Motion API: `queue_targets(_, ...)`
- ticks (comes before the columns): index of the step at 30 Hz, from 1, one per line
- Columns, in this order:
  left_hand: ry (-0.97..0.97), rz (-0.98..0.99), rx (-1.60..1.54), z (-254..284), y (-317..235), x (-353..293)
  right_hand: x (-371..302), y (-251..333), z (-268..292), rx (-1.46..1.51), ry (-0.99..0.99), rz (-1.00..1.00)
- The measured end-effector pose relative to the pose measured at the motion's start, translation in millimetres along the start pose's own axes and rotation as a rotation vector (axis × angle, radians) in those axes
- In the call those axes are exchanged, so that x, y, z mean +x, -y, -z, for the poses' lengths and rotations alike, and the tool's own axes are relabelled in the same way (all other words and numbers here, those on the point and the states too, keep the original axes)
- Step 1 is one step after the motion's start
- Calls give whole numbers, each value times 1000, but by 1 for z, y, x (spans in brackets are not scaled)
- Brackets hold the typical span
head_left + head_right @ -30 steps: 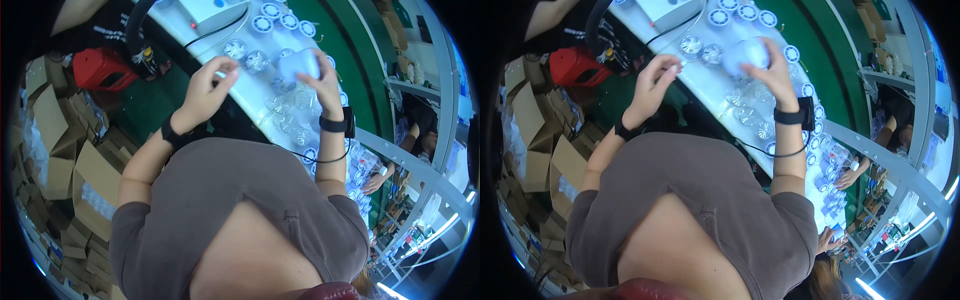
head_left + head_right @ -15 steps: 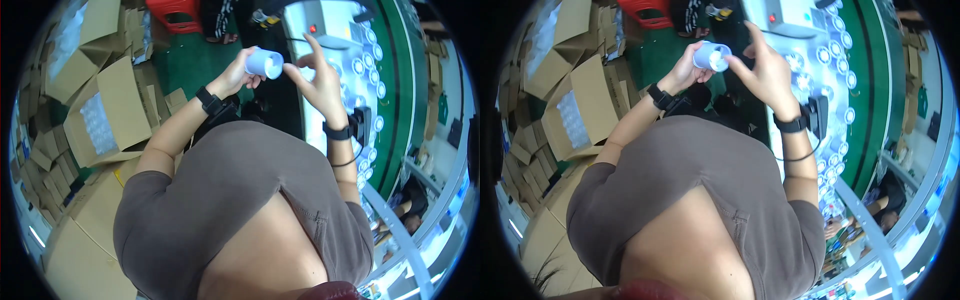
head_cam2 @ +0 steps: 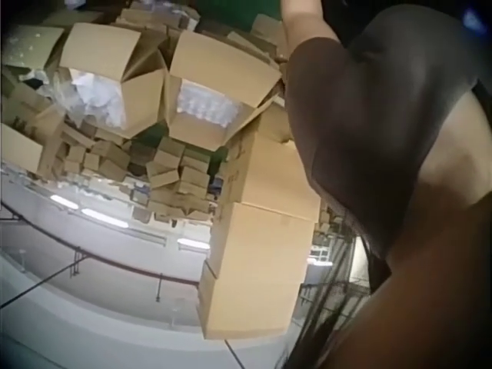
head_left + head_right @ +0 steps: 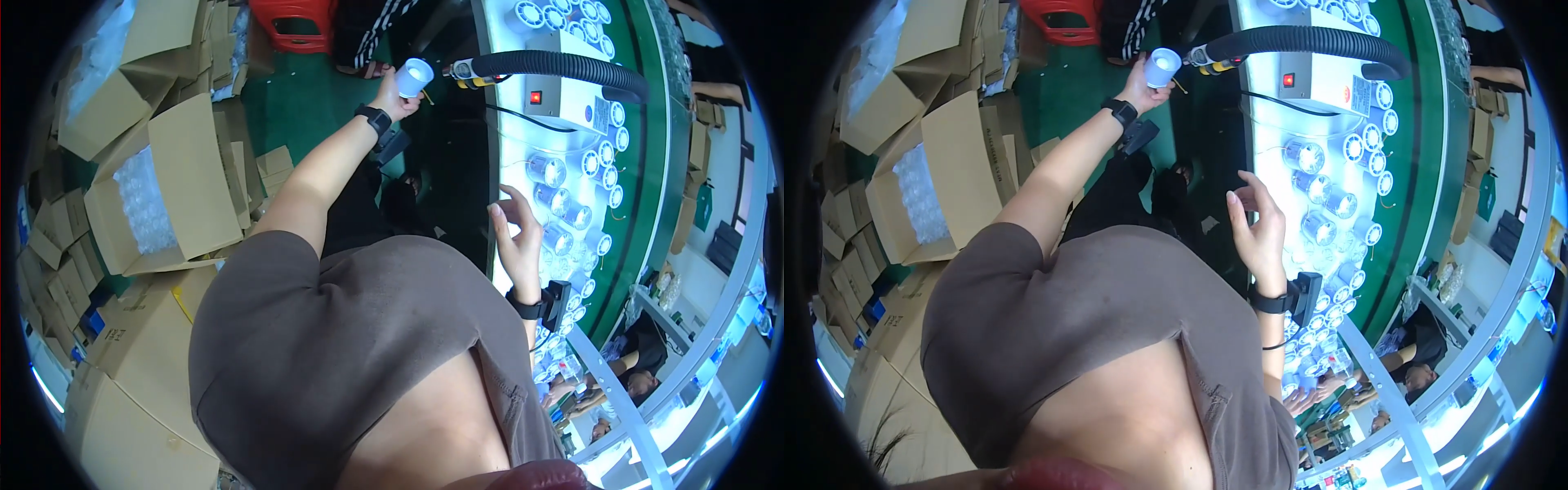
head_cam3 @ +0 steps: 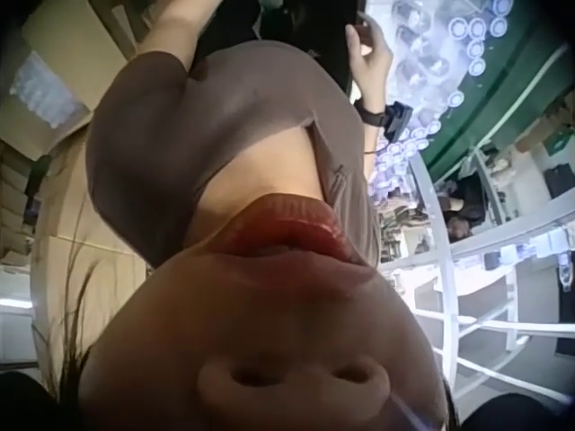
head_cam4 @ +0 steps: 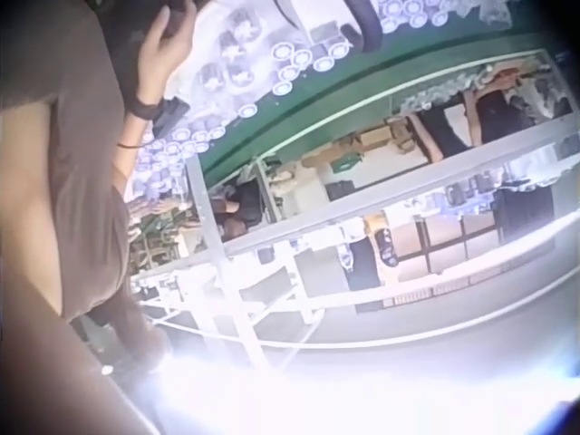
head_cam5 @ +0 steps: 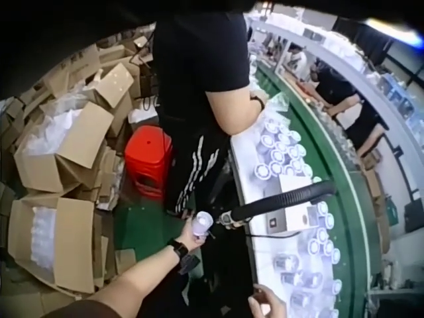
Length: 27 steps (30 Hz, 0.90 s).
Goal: The person fits plastic covers onto fans and places the assembled units into a cardboard box. They then retrieve plastic bags from a box, place the assemblies into the bags, and return the bagged items to the box.
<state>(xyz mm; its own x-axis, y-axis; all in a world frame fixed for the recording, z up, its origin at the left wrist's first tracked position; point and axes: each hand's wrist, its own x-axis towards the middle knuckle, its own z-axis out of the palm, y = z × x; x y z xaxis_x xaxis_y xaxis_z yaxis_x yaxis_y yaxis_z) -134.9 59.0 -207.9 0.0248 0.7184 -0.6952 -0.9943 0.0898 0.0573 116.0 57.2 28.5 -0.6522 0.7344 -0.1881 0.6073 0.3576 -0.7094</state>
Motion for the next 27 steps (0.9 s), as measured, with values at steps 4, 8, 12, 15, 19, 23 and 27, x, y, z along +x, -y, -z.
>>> queue_targets(4, 77, -106, 349, 13, -13, 8, -6, -11, -1, 71, -26, -88)
queue_targets(8, -167, -994, 1405, -1, -7, -6, -7, -16, -2, 119, -34, -97)
queue_targets(12, -278, -1163, 1985, -29, 3, -44, -8, -19, 6, 137, 1, -156)
queue_targets(15, -104, -1201, 2068, -29, 6, -50, -13, -33, 19, 80, -72, -152)
queue_targets(19, -77, -1190, 1940, -30, 2, -55, -32, -99, 68, 116, -494, -307)
queue_targets(23, -95, -1304, 1507, 30, -19, -44, -67, -183, 112, -387, -672, -759)
queue_targets(27, -186, -467, 601, 8, 6, -94, -81, -209, 113, -766, -497, -777)
